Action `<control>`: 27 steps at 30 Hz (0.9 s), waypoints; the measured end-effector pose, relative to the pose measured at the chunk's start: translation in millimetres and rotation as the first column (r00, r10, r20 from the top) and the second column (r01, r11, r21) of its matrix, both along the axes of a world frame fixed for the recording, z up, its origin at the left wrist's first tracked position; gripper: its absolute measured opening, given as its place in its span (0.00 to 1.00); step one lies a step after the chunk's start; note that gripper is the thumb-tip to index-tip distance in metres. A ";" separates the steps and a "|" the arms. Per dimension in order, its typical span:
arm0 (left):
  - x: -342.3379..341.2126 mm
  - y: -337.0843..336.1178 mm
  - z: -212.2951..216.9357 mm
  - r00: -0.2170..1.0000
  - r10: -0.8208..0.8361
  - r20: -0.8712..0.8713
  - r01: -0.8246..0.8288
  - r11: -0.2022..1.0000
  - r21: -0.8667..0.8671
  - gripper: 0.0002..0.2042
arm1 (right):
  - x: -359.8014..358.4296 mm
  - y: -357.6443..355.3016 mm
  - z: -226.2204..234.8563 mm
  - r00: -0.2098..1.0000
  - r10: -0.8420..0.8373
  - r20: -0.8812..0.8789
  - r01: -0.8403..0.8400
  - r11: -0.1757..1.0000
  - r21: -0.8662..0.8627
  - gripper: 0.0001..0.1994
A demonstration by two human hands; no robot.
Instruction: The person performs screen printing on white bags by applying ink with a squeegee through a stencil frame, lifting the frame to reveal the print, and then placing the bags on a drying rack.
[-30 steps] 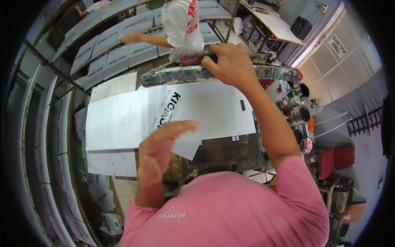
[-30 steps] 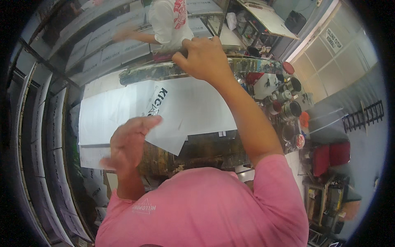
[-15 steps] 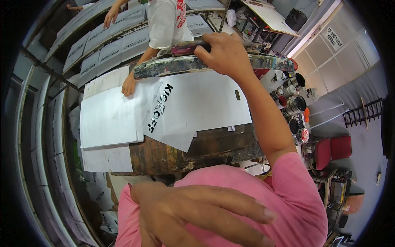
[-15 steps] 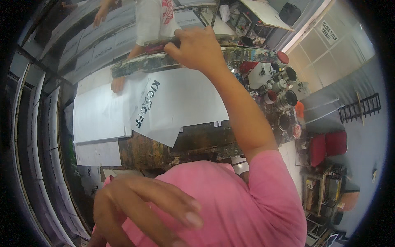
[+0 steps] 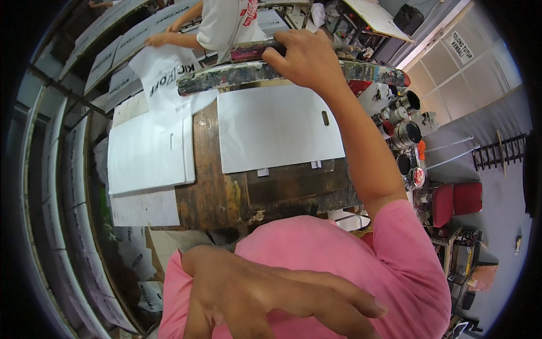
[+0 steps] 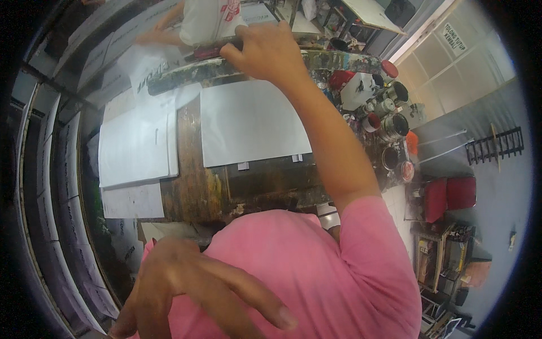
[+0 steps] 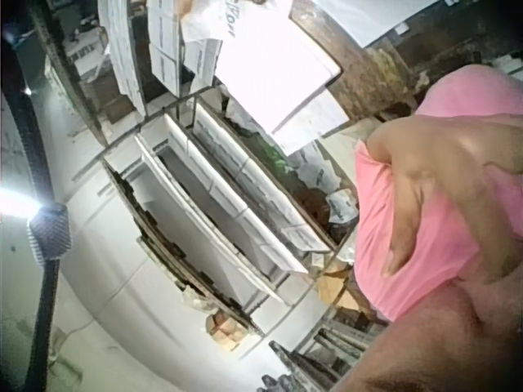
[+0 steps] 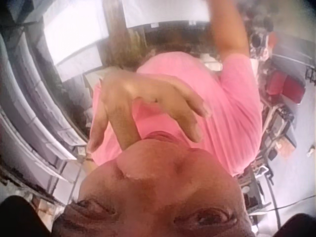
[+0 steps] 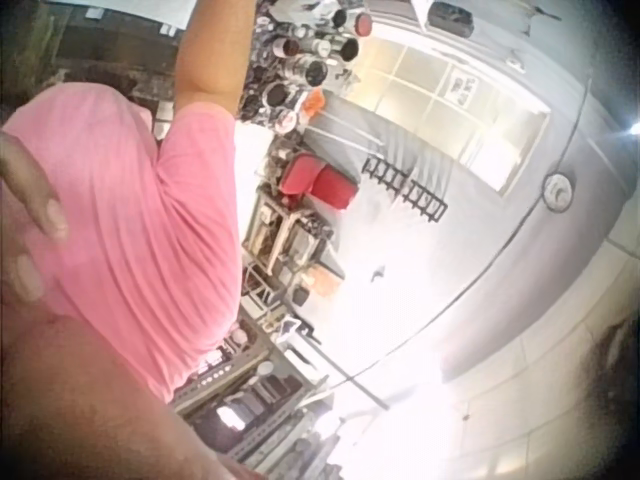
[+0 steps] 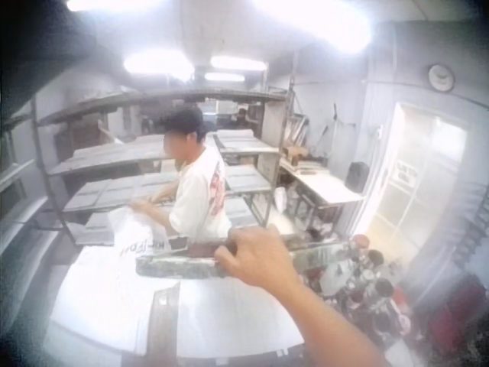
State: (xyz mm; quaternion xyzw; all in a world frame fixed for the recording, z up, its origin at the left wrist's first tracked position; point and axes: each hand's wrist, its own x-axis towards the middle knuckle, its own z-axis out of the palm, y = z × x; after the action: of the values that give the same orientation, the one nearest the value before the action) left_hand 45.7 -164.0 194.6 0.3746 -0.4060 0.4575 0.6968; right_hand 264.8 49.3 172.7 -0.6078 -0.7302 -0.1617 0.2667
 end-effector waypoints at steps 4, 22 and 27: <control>2.7 2.5 -0.3 0.994 -0.101 0.030 0.101 0.995 0.004 0.33 | -1.4 -2.9 -3.6 1.000 0.028 -0.006 -0.027 0.999 0.047 0.23; -30.7 69.7 -74.6 0.291 0.393 -0.872 -0.577 0.799 0.168 0.18 | -0.3 -18.0 -20.5 1.000 0.007 -0.008 -0.007 1.000 -0.010 0.24; -52.6 86.6 -147.1 0.510 -0.071 -0.857 -0.660 0.607 -0.443 0.40 | -11.0 -52.9 -55.4 1.000 0.010 0.018 -0.010 0.999 0.033 0.34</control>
State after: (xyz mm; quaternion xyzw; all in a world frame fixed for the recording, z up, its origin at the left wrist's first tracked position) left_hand -6.9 -77.4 47.6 0.2965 0.2594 0.4774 0.7855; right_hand 253.8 -3.6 117.3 -0.5982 -0.7328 -0.1778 0.2712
